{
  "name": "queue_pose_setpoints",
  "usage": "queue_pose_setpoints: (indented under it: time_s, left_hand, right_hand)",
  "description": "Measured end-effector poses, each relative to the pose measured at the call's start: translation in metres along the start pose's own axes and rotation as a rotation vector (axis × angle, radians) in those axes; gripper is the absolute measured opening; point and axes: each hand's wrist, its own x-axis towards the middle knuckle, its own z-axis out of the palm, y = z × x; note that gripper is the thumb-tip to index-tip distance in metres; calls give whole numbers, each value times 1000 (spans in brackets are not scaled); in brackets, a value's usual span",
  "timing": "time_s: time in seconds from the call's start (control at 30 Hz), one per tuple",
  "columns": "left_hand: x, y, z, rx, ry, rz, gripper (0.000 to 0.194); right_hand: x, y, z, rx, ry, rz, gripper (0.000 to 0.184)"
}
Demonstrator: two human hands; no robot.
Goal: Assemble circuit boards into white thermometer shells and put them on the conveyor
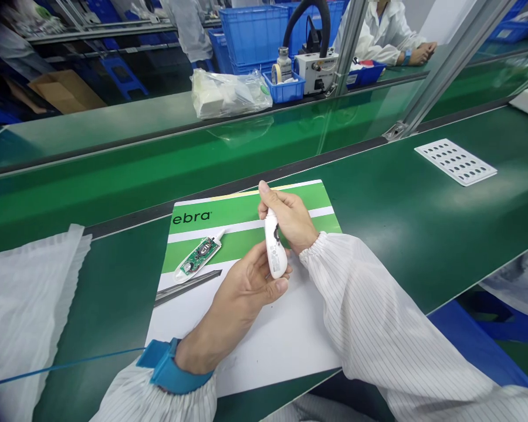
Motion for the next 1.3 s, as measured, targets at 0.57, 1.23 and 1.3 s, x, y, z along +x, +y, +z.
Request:
queue_pose_setpoints:
  time_s: [0.57, 1.23, 1.3]
  left_hand:
    - [-4, -4, 6, 518, 118, 121, 30]
    - [-4, -19, 9, 1038, 342, 379, 49]
    - [-4, -19, 9, 1026, 338, 384, 49]
  right_hand:
    - [0, 1, -2, 30, 28, 28, 54]
    - [-3, 1, 6, 111, 76, 175, 57]
    - [-3, 2, 6, 115, 78, 170, 56]
